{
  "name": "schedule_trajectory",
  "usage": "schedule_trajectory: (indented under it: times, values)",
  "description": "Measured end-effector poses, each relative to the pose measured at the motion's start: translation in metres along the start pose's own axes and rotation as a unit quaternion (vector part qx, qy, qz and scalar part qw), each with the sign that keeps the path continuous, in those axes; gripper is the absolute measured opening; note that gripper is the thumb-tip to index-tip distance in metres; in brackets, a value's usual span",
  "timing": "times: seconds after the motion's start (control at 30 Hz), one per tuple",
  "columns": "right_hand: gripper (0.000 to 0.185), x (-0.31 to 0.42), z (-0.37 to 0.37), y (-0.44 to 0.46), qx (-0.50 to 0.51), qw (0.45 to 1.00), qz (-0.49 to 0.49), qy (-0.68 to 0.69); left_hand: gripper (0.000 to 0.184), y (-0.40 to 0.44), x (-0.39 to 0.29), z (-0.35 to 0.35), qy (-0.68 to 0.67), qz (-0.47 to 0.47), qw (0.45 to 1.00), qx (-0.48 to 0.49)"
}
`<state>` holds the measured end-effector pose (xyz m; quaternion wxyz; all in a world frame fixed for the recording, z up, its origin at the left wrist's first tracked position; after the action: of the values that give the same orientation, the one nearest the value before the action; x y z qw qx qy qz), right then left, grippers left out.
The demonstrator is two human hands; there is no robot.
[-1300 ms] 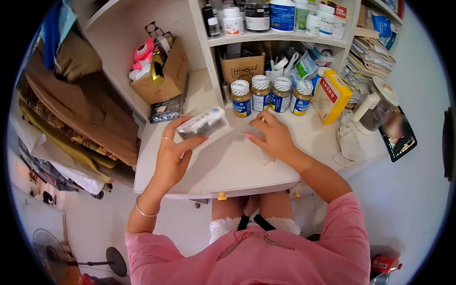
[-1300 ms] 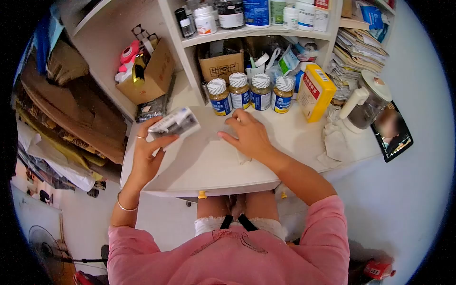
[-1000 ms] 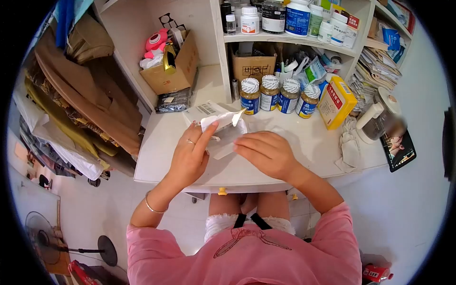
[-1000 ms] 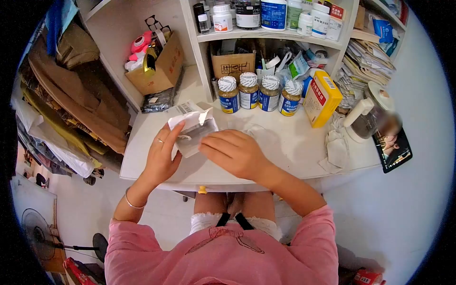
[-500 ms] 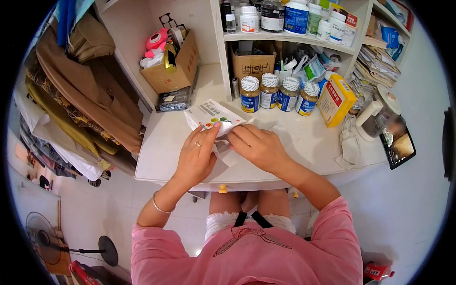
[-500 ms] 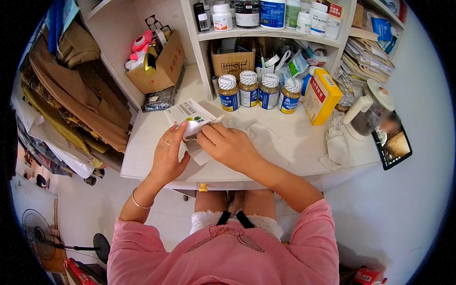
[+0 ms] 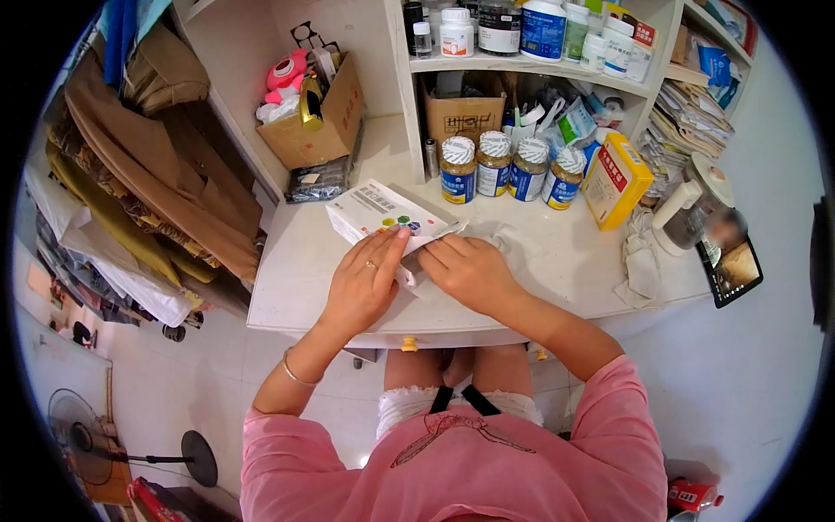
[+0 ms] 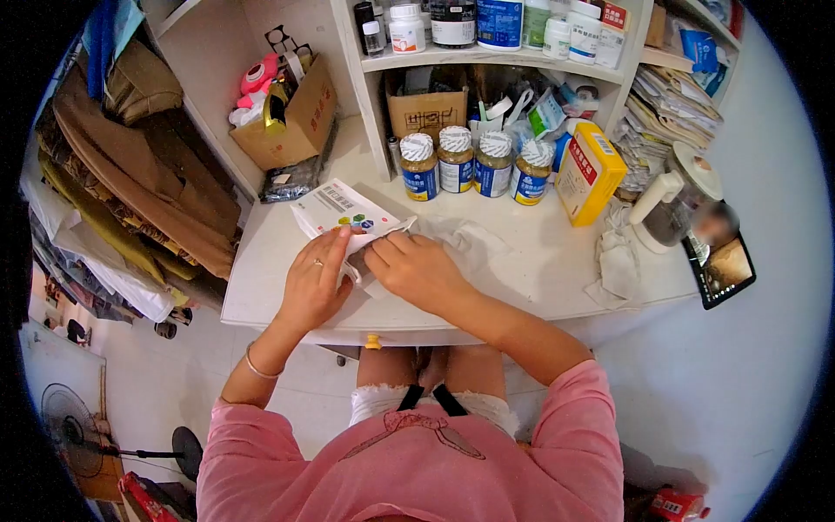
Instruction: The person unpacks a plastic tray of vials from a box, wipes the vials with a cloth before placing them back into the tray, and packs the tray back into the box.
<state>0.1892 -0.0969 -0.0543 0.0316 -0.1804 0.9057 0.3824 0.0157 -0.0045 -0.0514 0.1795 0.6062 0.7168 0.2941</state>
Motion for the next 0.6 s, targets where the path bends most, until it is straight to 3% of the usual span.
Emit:
schedule_trajectory:
  times: [0.17,0.23,0.3,0.37,0.6]
  values:
    - [0.012,0.003,0.012,-0.006,-0.013,1.000,-0.016,0.013,0.084,-0.006,0.004,0.007,0.001,0.013,1.000,0.028]
    - [0.011,-0.001,0.013,-0.005,-0.005,1.000,-0.015,0.027,0.063,-0.005,-0.001,0.005,0.000,-0.002,1.000,0.019]
    - [0.010,-0.001,0.009,-0.005,0.002,0.999,-0.015,0.043,0.061,-0.006,0.002,0.003,0.019,0.006,1.000,0.021]
    - [0.009,-0.004,-0.006,-0.007,0.103,0.991,-0.017,0.085,0.060,-0.006,0.007,0.002,0.041,0.012,0.999,0.021]
    - [0.018,-0.020,-0.042,-0.042,0.114,0.984,-0.064,0.122,0.052,-0.021,0.026,-0.007,0.077,-0.040,0.993,0.081]
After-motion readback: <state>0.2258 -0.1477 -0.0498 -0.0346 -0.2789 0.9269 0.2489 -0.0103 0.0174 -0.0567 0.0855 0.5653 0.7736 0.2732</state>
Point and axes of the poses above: each hand's wrist, its own y-axis towards the middle knuckle, its own z-axis out of the palm, x = y × z, the point moved 1 cm from there along y, towards the middle knuckle, and after that the axes turned 1 degree about z, right-handed, at the moved point
